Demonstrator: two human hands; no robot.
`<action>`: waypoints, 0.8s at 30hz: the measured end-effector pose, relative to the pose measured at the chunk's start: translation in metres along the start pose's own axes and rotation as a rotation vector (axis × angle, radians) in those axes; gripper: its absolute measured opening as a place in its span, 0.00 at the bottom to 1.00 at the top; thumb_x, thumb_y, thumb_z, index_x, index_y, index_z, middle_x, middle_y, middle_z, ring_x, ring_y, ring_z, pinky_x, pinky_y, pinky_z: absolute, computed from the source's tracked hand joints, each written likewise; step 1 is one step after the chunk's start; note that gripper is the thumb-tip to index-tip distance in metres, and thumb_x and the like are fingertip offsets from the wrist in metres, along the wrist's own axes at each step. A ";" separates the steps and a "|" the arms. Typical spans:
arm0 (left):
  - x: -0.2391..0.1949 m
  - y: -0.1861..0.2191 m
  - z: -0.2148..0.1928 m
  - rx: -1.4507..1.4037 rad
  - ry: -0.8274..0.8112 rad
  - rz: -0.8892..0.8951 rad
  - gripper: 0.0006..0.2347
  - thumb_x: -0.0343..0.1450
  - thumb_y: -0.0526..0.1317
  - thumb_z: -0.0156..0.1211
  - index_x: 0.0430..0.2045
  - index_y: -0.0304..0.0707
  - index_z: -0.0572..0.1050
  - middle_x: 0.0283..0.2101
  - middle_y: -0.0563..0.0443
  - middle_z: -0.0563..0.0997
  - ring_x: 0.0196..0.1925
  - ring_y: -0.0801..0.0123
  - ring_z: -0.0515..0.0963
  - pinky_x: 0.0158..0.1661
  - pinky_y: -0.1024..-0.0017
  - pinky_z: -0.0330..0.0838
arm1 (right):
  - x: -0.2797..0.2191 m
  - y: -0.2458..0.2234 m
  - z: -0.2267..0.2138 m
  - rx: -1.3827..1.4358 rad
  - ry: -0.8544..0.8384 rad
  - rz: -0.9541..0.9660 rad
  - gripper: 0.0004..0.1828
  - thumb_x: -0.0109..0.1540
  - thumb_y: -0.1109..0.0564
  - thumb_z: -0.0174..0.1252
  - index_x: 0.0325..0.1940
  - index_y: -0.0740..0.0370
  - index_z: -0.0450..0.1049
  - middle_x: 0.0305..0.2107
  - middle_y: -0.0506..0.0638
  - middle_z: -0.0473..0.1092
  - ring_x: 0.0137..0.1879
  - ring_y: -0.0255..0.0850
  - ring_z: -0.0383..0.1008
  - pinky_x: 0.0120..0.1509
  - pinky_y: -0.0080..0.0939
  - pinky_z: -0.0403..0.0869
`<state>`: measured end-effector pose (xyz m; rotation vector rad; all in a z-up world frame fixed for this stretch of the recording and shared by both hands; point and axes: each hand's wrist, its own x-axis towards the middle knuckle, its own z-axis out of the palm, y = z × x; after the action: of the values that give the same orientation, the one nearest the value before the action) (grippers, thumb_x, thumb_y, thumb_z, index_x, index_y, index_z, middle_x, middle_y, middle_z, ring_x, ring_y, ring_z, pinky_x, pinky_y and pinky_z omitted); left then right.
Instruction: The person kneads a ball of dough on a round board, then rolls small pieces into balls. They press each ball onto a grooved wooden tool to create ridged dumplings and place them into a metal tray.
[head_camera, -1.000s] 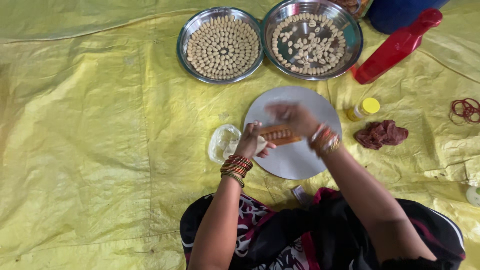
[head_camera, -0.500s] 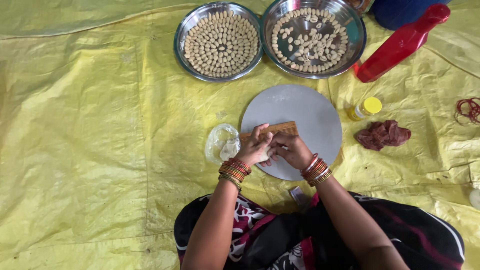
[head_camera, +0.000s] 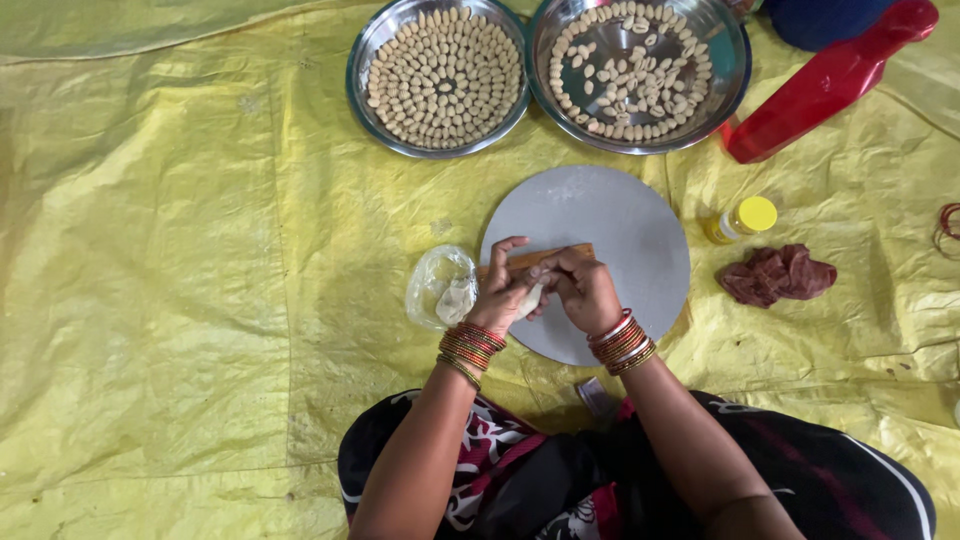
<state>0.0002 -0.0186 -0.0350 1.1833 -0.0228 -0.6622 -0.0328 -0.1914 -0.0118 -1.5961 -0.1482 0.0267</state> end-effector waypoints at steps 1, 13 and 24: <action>0.001 -0.001 -0.001 -0.016 0.011 0.013 0.25 0.73 0.44 0.59 0.61 0.50 0.54 0.33 0.48 0.81 0.26 0.71 0.78 0.24 0.73 0.73 | 0.000 0.006 0.001 0.039 0.020 0.020 0.13 0.62 0.78 0.47 0.44 0.73 0.73 0.35 0.54 0.75 0.34 0.39 0.80 0.38 0.38 0.81; 0.000 0.000 -0.003 0.292 -0.124 -0.172 0.31 0.73 0.39 0.50 0.65 0.65 0.37 0.41 0.45 0.82 0.21 0.67 0.81 0.16 0.73 0.76 | 0.017 0.037 -0.059 0.322 0.570 0.199 0.11 0.62 0.73 0.54 0.45 0.66 0.77 0.34 0.52 0.77 0.39 0.38 0.79 0.47 0.38 0.81; 0.000 0.015 -0.025 1.120 0.514 -0.271 0.17 0.77 0.57 0.48 0.48 0.47 0.68 0.37 0.46 0.86 0.36 0.59 0.86 0.38 0.60 0.80 | 0.017 0.048 -0.073 0.480 0.419 0.279 0.07 0.63 0.67 0.58 0.44 0.65 0.78 0.38 0.49 0.78 0.43 0.35 0.77 0.51 0.34 0.77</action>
<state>0.0163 0.0059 -0.0326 2.4475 0.2313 -0.5531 -0.0041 -0.2636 -0.0563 -1.1030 0.3827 -0.0528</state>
